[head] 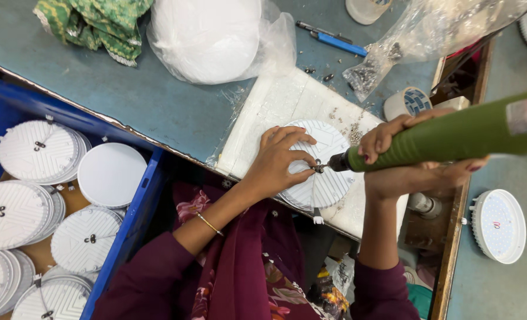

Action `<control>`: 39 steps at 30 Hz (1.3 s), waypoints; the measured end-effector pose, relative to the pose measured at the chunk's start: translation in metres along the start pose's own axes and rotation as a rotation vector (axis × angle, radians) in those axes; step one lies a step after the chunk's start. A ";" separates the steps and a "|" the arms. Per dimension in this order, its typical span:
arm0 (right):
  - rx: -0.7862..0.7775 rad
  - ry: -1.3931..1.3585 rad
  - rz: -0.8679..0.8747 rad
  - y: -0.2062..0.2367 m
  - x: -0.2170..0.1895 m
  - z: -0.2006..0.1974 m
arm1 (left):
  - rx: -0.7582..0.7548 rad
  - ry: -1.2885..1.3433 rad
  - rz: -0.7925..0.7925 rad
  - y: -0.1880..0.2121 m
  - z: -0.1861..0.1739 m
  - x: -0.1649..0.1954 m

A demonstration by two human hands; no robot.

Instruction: The person assembles round LED ceiling light fixtures at a workbench. They pick up a white diffuser cover, align it on an LED panel base, use a green electric screwdriver to drive screws, attach small mounting hardware by hand, wipe a finished unit with a cloth, and stack completed fixtures in a blue bin.

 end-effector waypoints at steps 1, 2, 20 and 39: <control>-0.023 -0.010 -0.028 -0.008 -0.004 -0.005 | -0.012 -0.010 -0.009 -0.001 0.000 0.002; -0.047 -0.022 -0.056 -0.016 -0.008 -0.011 | -0.024 -0.019 -0.019 -0.002 0.001 0.003; 0.061 0.082 0.000 -0.029 -0.089 -0.096 | -0.145 0.287 -0.285 -0.012 -0.025 0.021; 0.121 0.029 -0.238 -0.096 -0.016 -0.019 | 0.078 0.064 0.037 -0.141 0.002 -0.004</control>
Point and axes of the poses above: each hand's wrist, its own y-axis away from the middle knuckle, its own z-axis out of the palm, x = y × z, the point moved 3 cm from there along -y, towards the middle knuckle, and after that the axes turned 15 degrees about -z, right-handed, at the moved point
